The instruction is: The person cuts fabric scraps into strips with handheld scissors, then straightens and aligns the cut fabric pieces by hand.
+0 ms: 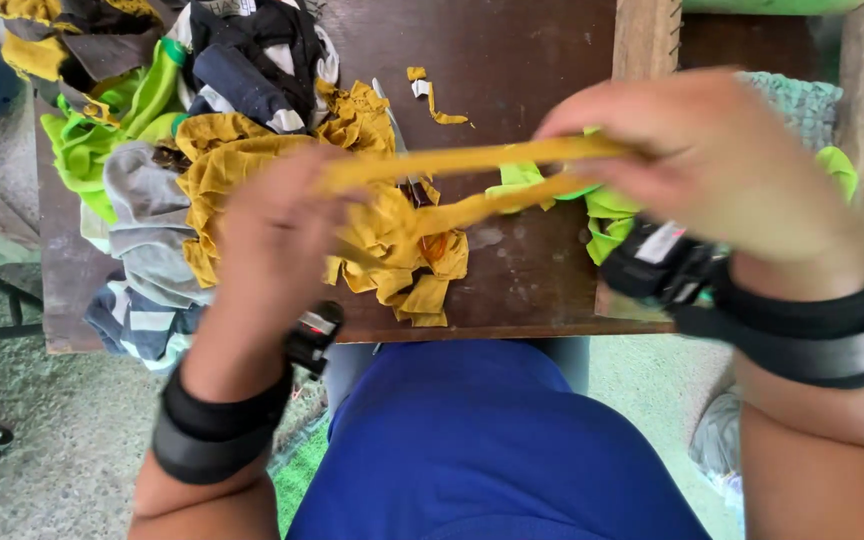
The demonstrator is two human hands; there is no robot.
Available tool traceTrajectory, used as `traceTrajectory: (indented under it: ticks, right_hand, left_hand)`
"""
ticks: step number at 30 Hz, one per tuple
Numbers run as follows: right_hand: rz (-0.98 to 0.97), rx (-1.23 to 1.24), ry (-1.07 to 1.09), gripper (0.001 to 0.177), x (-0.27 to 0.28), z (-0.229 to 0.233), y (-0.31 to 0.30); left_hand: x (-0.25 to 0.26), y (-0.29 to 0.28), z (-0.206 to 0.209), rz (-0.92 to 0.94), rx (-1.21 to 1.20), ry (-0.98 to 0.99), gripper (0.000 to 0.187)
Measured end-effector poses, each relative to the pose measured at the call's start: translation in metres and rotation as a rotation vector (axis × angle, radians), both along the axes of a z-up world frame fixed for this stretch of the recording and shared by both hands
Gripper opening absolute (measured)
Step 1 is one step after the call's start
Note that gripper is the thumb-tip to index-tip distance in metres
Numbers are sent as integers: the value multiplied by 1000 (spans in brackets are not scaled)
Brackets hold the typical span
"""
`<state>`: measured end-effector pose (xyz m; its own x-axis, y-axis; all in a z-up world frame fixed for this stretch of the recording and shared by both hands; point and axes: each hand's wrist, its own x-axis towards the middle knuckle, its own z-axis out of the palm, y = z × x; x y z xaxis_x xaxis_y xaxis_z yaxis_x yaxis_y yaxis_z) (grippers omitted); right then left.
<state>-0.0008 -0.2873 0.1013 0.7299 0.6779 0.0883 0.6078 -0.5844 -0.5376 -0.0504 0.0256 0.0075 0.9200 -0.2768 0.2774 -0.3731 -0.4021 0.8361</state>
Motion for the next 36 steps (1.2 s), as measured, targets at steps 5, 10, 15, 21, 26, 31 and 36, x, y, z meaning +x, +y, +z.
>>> traceTrajectory:
  ticks: [5,10,15,21,26,31,36]
  right_hand:
    - [-353,203,76,33,17,-35,-110]
    - [-411,163,61,34,17,-39,-115]
    - [-406,117,99,34,4,-22,-84]
    - [-58,-13,-76,35,-8,0,2]
    - [37,-76,-134,24,-5,0,23]
    - [-155,-145,-20,14,11,5,-12]
    - [-355,124,89,15,39,-42,-102]
  left_hand:
    - [-12,63,16,399,-422,-78,24]
    - [-9,129,-27,458,-496,-222,38]
    - [6,50,20,435,-182,-200,19]
    - [12,-53,47,-129,125,-345,67]
    - [23,-65,23,-152,209,-71,22]
    - [23,-5,19,135,-132,-53,25]
    - [30,55,-3,241,-340,-312,34]
